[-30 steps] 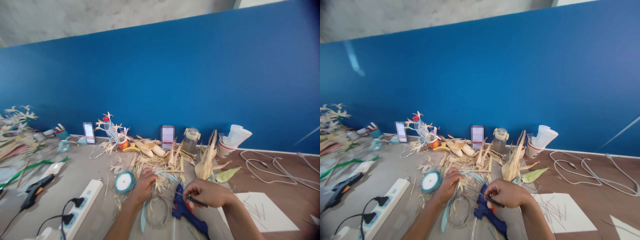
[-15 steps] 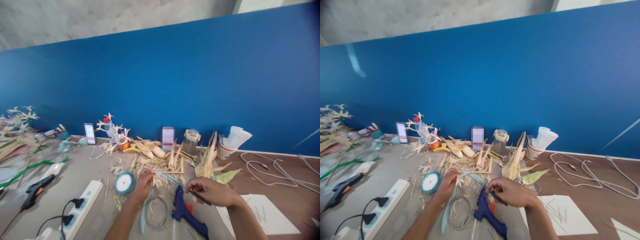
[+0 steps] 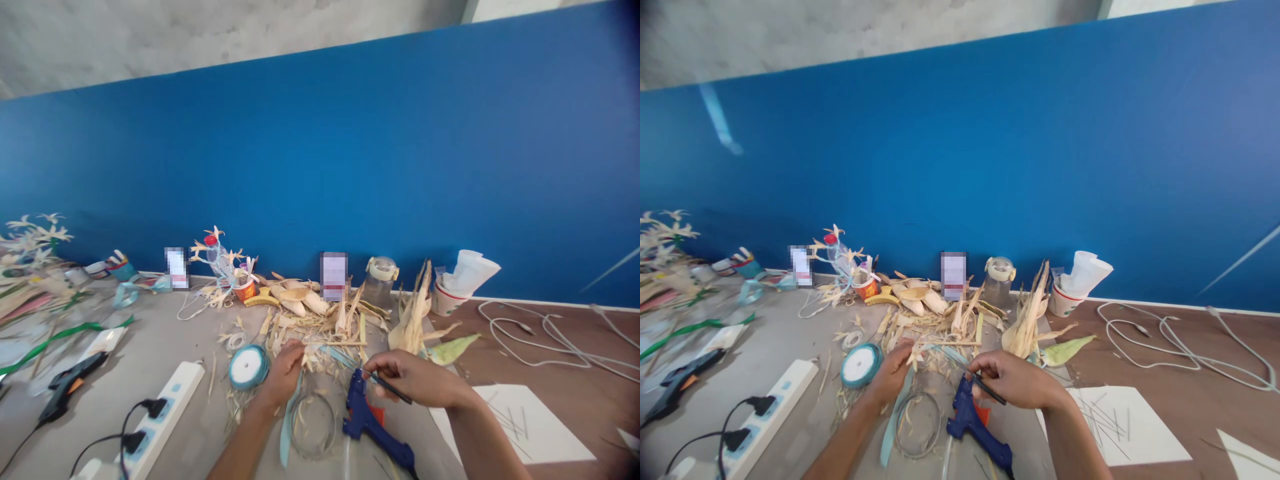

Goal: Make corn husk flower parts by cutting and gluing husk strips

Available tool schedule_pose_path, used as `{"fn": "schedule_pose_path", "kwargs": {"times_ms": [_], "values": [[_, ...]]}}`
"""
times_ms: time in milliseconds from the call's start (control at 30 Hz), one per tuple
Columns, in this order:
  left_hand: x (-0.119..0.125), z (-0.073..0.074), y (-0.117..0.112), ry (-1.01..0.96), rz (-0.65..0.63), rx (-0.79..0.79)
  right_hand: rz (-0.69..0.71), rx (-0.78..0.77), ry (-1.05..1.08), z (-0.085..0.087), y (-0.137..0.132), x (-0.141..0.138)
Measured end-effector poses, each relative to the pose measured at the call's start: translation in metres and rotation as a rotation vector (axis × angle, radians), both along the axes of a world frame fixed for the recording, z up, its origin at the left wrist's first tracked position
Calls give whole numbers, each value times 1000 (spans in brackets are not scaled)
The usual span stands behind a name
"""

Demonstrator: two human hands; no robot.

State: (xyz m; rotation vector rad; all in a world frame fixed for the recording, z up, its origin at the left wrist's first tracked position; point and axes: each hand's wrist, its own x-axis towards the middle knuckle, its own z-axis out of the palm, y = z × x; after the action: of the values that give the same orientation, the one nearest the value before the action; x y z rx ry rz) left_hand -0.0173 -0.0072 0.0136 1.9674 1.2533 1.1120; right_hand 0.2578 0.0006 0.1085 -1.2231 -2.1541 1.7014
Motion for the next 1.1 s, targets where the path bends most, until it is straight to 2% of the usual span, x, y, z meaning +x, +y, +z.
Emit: {"fn": "schedule_pose_path", "kwargs": {"times_ms": [100,233,467,700,767,900,1100], "values": [[0,4,-2,9,-12,-55,-3,-14,19,3,0,0],[0,3,-3,-18,20,-87,-25,-34,36,4,1,2],[0,0,-4,-228,59,-220,-8,-46,61,2,0,1],[-3,-5,0,-284,197,-244,-14,-39,41,0,1,-1],[-4,-7,2,-259,228,-209,-7,-50,51,0,0,-2],[-7,-11,4,-164,264,-41,45,-68,97,-1,-2,-6],[-8,-16,6,-110,325,130,99,-211,141,-12,-4,-10]]}}
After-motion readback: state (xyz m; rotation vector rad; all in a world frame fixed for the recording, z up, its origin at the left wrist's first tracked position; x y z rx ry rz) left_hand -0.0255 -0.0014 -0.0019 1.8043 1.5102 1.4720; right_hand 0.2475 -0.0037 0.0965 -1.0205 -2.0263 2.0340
